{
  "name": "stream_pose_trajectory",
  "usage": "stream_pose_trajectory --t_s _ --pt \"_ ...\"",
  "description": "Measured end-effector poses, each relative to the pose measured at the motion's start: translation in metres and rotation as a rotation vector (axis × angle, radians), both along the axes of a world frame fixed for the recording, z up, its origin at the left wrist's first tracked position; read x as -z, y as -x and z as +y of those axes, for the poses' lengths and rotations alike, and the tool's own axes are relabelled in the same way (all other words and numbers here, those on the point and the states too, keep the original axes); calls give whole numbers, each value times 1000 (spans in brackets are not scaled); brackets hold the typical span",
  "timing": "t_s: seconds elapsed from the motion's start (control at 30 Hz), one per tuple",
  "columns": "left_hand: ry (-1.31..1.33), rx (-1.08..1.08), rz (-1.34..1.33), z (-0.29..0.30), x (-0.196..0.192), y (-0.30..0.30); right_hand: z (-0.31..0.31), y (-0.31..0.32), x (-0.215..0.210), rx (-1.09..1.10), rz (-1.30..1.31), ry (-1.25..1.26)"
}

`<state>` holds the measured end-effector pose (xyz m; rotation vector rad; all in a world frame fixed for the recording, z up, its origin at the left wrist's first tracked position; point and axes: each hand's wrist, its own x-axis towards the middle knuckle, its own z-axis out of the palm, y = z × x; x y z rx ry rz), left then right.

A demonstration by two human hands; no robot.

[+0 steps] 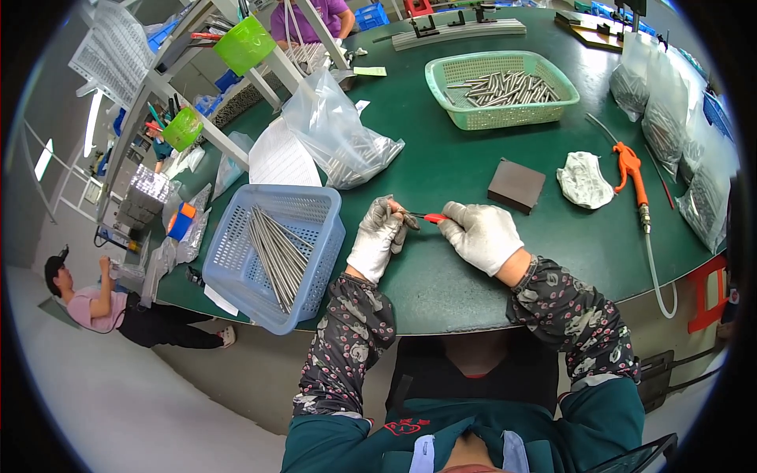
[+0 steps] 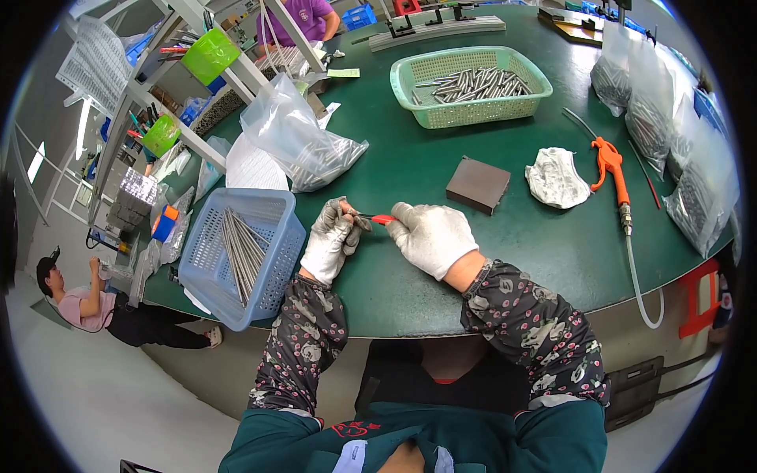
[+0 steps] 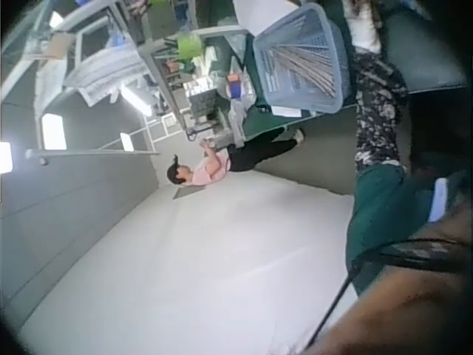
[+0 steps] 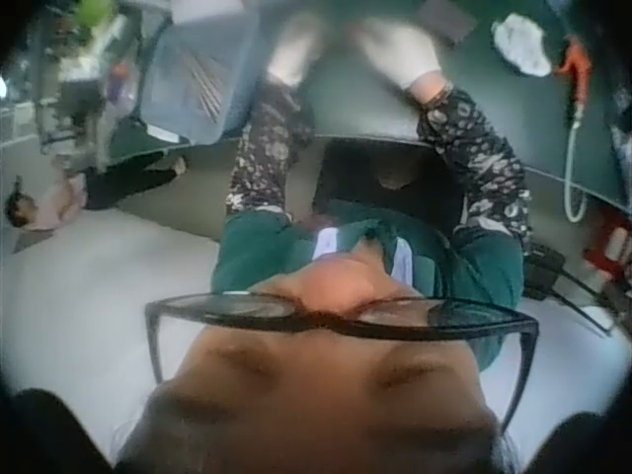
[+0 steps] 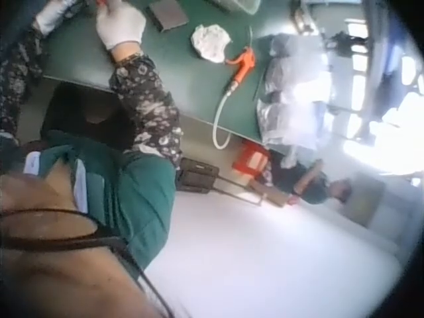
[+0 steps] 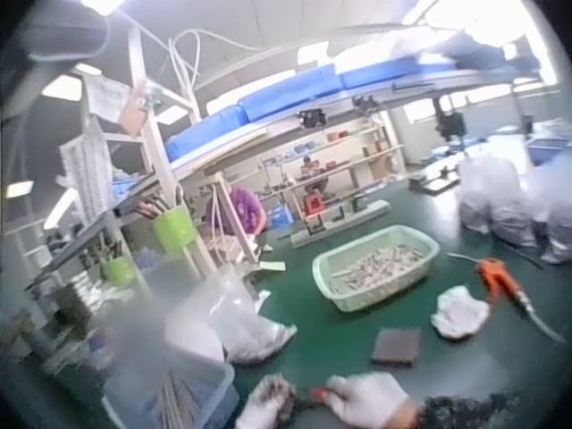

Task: Polishing metal rods using a sanding block and removing burrs with a cutter at a factory workstation.

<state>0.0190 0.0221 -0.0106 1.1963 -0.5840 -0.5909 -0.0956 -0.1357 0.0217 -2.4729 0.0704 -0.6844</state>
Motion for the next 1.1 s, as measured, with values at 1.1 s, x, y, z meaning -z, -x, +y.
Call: stream_pose_trajectory --t_s 1.1 --pt "-28 -26 43 1 1 -1 -2 0 2 4 -20 28"
